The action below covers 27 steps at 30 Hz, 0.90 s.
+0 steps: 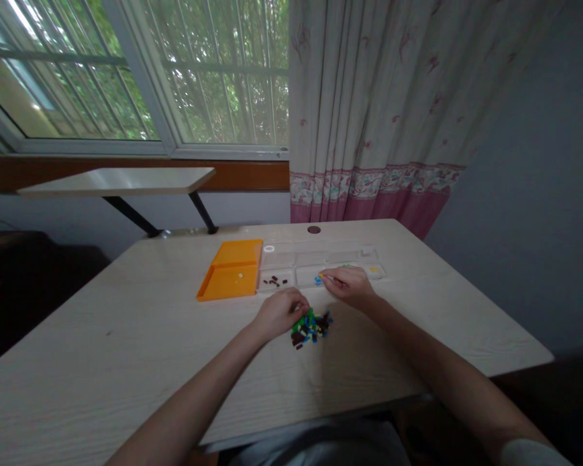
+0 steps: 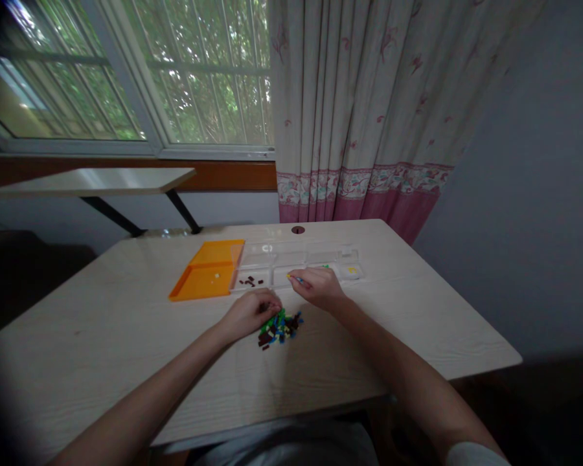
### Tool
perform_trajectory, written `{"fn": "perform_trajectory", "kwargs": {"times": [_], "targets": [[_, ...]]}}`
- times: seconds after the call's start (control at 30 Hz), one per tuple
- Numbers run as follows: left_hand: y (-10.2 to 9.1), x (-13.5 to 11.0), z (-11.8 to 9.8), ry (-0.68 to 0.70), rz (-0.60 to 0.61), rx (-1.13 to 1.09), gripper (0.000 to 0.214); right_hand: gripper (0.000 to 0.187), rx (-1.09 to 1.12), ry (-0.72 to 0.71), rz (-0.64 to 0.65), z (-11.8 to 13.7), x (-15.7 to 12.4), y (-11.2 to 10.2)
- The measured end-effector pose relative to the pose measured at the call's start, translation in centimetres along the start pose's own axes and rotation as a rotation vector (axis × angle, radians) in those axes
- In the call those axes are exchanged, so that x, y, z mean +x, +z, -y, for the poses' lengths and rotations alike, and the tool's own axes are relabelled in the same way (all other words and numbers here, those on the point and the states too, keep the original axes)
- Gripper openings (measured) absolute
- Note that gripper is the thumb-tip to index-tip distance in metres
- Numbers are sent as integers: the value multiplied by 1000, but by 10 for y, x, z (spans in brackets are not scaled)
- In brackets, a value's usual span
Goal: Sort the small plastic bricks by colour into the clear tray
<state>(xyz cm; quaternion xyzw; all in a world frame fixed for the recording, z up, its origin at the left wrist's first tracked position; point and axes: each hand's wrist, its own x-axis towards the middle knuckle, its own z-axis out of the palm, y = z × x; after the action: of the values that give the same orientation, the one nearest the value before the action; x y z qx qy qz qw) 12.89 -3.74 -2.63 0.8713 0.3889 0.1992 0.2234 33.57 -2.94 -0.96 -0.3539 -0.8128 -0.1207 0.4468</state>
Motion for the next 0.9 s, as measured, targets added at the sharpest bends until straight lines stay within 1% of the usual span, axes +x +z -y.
{"fn": "perform_trajectory", "kwargs": {"times": [0.03,0.1,0.17,0.27,0.33,0.4,0.5,0.6,0.73,0.9], "targets": [[0,0,0,8,1,0,16,19,-5,6,29,-1,1,-1],[0,0,-1,24,0,-1,16,21,-19,26,130,-7,3,-6],[0,0,-2,39,-12,-12,16,22,-69,83,284,-18,7,-16],[-1,1,-3,51,-59,-57,16,21,-210,267,542,-48,9,-36],[-2,1,-3,33,-103,-96,17,21,-271,405,659,-73,6,-51],[-2,1,-4,-5,-137,-144,18,20,-299,518,738,-97,-1,-62],[-3,1,-4,-73,-145,-243,19,18,-311,643,828,-124,-15,-70],[-3,2,-4,-108,-146,-345,19,17,-293,696,872,-136,-24,-70],[-4,4,-4,-139,-165,-451,18,16,-291,723,873,-138,-27,-68],[-5,7,-6,-177,-210,-564,18,16,-330,743,858,-131,-21,-73]]}}
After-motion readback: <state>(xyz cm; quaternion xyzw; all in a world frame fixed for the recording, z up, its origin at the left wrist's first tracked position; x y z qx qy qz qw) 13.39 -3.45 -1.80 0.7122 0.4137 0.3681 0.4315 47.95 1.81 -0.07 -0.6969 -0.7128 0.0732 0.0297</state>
